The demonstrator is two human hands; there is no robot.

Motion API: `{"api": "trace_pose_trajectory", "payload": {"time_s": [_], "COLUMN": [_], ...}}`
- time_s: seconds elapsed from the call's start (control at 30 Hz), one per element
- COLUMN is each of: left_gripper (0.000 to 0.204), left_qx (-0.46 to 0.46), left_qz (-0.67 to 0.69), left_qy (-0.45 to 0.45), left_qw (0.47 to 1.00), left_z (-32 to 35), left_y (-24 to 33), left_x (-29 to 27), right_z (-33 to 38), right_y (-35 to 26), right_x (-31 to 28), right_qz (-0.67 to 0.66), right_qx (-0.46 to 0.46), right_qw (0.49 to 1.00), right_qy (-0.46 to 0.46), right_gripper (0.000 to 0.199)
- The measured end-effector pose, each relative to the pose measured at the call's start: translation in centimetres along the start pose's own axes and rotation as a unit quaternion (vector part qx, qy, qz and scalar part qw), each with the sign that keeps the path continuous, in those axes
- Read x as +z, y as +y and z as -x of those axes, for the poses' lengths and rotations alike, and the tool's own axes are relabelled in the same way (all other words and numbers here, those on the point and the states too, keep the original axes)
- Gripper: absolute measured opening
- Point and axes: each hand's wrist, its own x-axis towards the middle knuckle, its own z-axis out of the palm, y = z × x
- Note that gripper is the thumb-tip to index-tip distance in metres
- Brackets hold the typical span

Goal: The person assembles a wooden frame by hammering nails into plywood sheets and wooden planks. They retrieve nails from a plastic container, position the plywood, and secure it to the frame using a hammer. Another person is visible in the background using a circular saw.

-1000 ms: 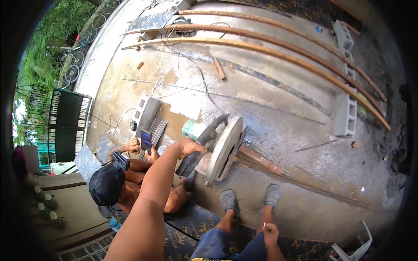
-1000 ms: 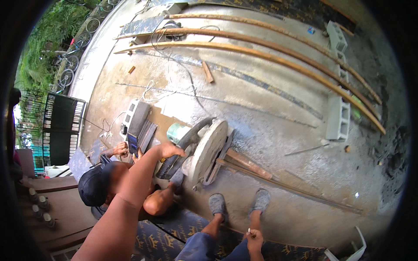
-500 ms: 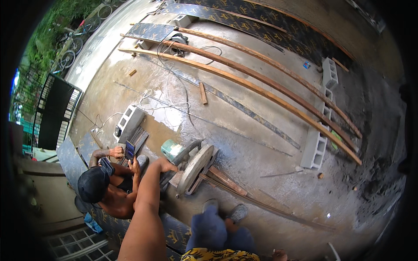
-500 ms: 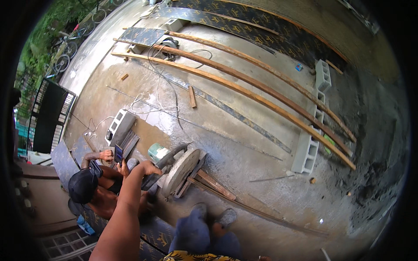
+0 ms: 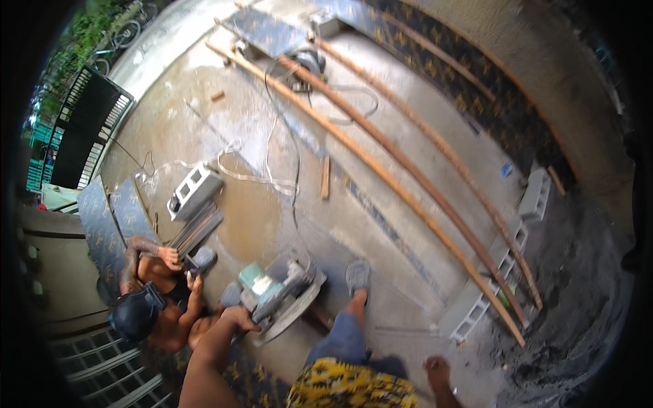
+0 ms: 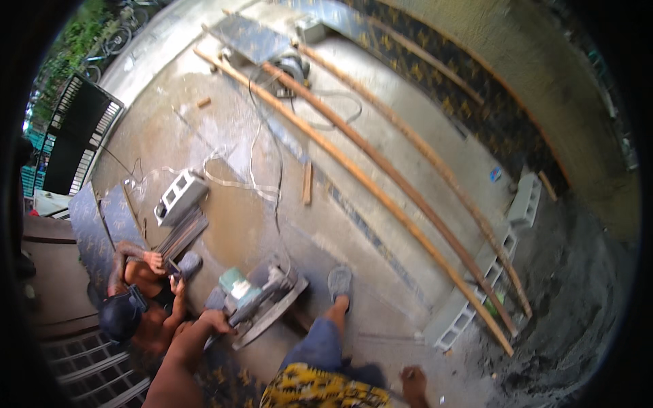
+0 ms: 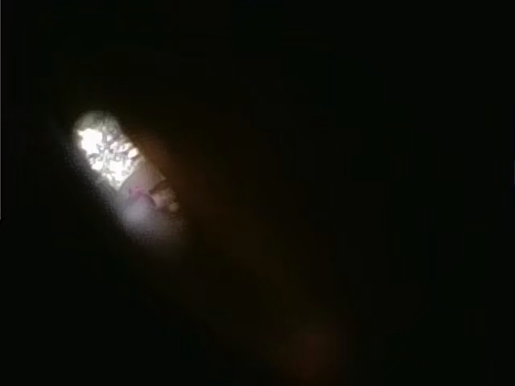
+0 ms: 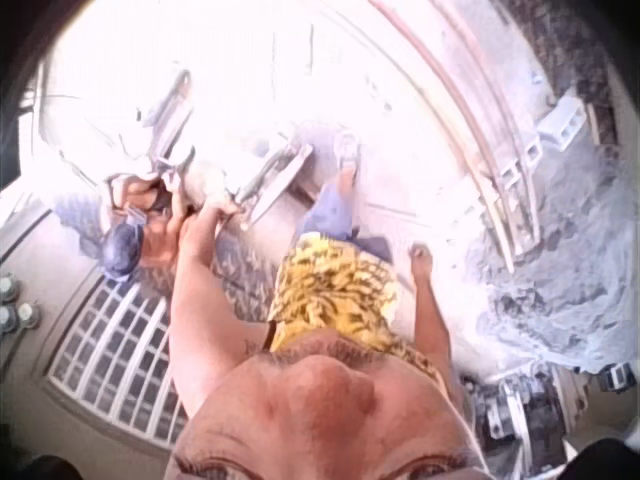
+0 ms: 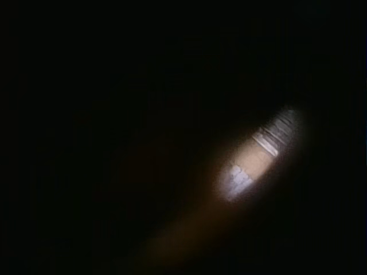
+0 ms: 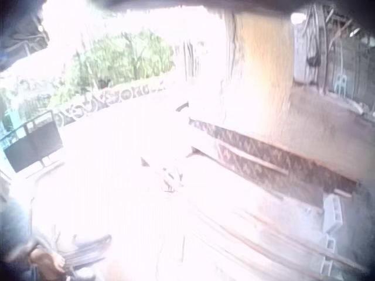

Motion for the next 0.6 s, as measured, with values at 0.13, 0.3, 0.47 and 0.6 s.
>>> {"api": "trace_pose_trajectory", "payload": {"time_s": [0.13,0.3,0.47,0.6], "left_gripper": [0.101,0.097,0.073,0.046], "left_qx": [-0.068,-0.106,-0.162,-0.179], "left_qz": [-0.107,-0.105,-0.016,0.114], "left_qy": [-0.130,-0.174,-0.145,0.056], "left_qw": [0.983,0.973,0.976,0.976], "left_z": [1.5,1.0,-1.1,-3.8], "left_y": [2.9,4.7,7.0,12.2], "left_x": [-3.8,-8.3,-17.2,-29.2], "right_z": [-9.6,-17.7,-25.6,-36.1], "right_y": [-9.2,-15.3,-17.0,-20.8], "right_x": [-6.3,-12.2,-11.5,-9.8], "right_qz": [-0.064,-0.051,-0.053,-0.013], "right_qx": [0.004,0.098,0.113,0.114], "right_qw": [0.997,0.993,0.992,0.991], "right_qy": [0.051,0.041,0.003,-0.063], "right_gripper": [0.013,0.021,0.020,0.022]}}
